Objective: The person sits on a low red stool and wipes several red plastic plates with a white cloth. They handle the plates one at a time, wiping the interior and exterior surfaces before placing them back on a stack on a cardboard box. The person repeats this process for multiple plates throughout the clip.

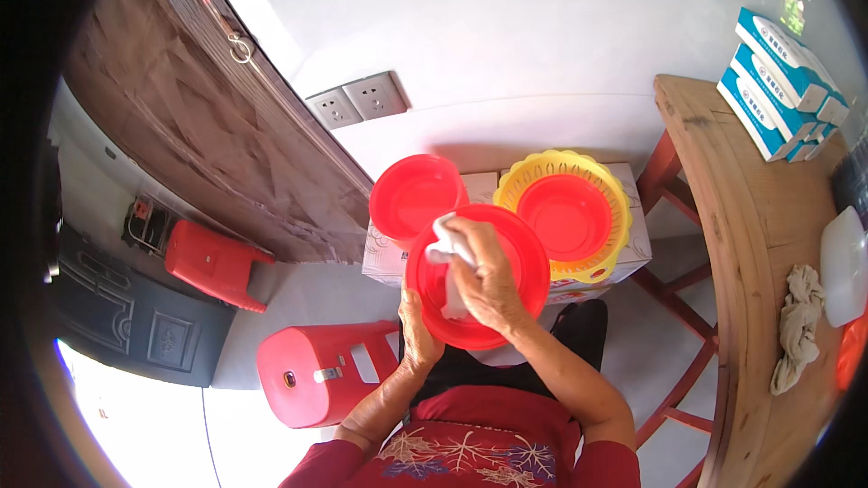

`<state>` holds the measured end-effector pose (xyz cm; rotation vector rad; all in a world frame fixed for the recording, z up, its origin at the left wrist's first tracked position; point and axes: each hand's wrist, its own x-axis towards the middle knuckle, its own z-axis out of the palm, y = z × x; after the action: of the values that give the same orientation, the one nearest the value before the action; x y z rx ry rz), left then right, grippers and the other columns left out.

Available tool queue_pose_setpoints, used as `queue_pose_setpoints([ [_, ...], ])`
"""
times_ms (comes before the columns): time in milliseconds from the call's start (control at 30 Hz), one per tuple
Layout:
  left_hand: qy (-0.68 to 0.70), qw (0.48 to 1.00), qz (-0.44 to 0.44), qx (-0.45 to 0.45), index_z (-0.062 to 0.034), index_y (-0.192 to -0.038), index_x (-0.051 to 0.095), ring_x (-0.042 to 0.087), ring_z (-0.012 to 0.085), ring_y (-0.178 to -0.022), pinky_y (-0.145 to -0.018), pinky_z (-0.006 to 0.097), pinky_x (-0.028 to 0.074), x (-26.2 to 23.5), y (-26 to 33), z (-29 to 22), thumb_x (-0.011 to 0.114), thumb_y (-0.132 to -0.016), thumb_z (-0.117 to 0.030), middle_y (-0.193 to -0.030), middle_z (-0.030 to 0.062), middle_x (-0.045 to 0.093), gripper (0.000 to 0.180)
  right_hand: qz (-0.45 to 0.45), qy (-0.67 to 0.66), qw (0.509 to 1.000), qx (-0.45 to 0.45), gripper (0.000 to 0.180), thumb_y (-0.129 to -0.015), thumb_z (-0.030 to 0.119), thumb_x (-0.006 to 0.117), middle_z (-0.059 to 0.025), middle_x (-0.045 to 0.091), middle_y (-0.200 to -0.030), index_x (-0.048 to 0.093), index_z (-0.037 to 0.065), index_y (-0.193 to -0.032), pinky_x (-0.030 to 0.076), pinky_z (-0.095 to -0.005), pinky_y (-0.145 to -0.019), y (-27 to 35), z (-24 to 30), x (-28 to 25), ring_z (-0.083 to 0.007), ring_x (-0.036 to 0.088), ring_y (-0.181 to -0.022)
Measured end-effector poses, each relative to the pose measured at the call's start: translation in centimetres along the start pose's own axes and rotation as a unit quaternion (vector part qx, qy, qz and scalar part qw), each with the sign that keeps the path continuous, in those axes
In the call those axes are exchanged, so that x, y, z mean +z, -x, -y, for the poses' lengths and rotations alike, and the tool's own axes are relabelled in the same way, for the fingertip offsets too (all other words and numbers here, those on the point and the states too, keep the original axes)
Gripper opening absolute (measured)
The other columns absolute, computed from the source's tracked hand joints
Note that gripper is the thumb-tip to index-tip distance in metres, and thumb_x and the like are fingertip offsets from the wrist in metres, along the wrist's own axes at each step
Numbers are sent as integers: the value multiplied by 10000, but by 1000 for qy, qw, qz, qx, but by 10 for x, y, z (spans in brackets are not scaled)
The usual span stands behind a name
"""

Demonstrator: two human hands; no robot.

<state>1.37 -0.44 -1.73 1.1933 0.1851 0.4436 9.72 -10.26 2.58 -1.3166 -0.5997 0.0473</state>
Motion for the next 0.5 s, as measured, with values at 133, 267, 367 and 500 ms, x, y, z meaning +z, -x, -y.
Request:
queue_pose_setpoints([
  [133,44,998,-35,-36,-61,-1367,381,502,217,-1188,-1003,373,413,-6,-5,6,290,-989,-553,-1287,102,503,627,103,46,993,-29,414,-790,-133,499,-87,547,-1088,522,44,-1163,453,-303,-920,4,13,14,-195,562,-1053],
  [267,20,993,-18,-113,-63,-1273,478,564,171,-1011,-887,331,459,-28,-9,-3,291,-962,-610,-1110,78,581,656,226,71,971,-27,344,-768,-101,533,-98,570,-1009,572,34,-1082,484,-330,-877,11,27,5,-250,599,-988],
  [367,-17,1000,-13,13,-22,-1420,354,509,200,-1158,-1006,325,379,-1,-13,-36,465,-948,-246,-1297,126,528,534,330,137,933,31,315,-771,-36,580,-86,572,-981,579,56,-1072,522,-366,-797,21,30,-12,-260,628,-915],
  [500,35,995,-73,62,-1,-1431,317,433,222,-1250,-1042,343,348,-21,-30,-36,435,-893,-141,-1353,137,465,568,296,357,885,-29,318,-772,118,650,-72,560,-961,561,91,-1076,526,-406,-694,34,41,-33,-306,634,-828],
])
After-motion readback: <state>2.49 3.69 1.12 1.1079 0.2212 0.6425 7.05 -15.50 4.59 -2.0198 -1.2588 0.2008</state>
